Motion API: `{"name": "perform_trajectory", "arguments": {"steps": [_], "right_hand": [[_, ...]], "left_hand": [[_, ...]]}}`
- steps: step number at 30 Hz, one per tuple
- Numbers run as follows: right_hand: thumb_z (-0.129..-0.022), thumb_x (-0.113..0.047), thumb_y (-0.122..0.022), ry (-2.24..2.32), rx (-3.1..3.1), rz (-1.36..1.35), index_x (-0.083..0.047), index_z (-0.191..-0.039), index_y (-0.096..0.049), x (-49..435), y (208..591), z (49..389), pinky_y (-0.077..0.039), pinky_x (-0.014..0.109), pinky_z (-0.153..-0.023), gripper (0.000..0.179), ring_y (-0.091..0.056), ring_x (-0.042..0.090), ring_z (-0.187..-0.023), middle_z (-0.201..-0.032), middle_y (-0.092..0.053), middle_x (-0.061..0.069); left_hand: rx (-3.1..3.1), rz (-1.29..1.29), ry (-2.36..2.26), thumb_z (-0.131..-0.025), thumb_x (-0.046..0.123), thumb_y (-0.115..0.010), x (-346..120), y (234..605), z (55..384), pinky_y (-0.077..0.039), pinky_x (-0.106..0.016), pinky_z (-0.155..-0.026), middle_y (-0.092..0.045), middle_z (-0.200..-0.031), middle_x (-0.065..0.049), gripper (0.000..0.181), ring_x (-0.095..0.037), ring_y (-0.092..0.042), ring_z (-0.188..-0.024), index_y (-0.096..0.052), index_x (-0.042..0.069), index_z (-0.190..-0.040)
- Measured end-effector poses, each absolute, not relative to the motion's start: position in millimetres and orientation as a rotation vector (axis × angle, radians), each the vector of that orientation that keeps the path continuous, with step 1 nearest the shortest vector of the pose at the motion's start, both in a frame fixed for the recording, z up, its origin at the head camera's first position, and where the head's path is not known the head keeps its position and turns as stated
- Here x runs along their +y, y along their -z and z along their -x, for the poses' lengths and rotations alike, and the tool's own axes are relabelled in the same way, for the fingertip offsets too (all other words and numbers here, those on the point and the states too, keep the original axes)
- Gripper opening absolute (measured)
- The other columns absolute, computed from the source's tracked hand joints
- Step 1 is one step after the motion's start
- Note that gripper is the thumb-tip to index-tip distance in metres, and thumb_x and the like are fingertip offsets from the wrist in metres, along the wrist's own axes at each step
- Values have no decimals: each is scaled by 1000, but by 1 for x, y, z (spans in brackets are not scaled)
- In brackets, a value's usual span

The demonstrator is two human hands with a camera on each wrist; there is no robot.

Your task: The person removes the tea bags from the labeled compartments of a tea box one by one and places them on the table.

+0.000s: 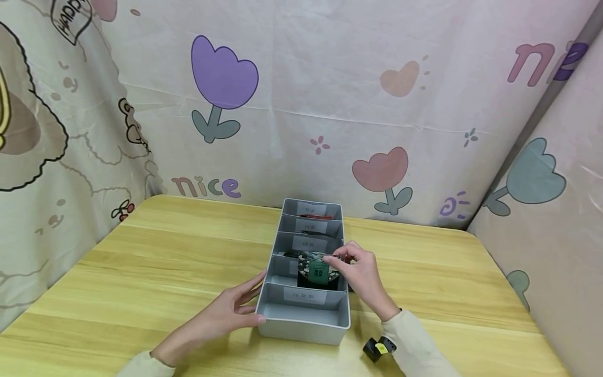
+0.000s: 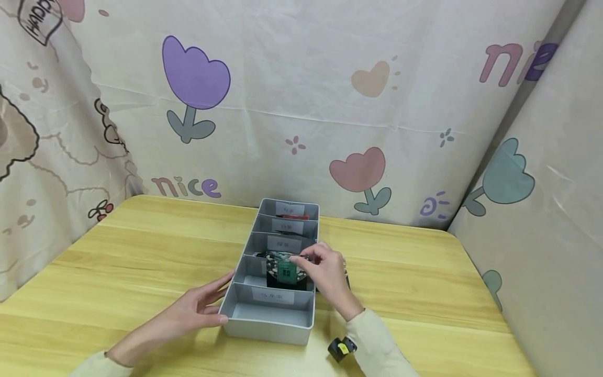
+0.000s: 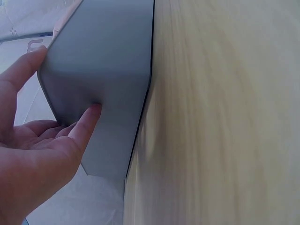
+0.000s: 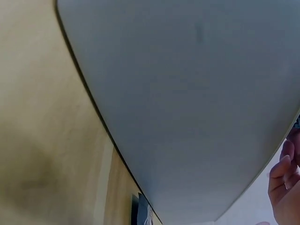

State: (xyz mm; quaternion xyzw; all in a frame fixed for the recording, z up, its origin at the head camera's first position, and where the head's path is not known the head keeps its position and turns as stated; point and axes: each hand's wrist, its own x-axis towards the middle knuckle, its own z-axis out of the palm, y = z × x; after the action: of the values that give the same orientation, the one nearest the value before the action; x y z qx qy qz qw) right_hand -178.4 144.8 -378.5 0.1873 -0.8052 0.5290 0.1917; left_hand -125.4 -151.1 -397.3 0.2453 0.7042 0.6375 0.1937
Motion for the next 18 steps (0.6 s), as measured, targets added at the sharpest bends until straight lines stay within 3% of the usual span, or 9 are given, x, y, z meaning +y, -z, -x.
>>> {"name": "perform_trajectory", "arguments": {"steps": [12, 18], "right_hand": [[-82, -11, -77, -1520, -2259, -469, -8, -77, -71, 153, 374, 183, -37, 22, -53, 9, -47, 13, -64, -72, -57, -2], [-84, -10, -76, -1537, -2242, -469, -7, -79, -71, 159, 367, 188, -33, 20, -50, 7, -43, 12, -58, -71, -58, -2]], "left_hand": [[1991, -704, -1770, -91, 8, -66, -149, 399, 127, -38, -40, -106, -13, -155, -27, 82, -44, -22, -138, -14, 0, -153], [2006, -702, -1769, -91, 9, -66, -151, 399, 127, -38, -42, -105, -13, -155, -26, 82, -45, -22, -138, -14, 1, -154]]}}
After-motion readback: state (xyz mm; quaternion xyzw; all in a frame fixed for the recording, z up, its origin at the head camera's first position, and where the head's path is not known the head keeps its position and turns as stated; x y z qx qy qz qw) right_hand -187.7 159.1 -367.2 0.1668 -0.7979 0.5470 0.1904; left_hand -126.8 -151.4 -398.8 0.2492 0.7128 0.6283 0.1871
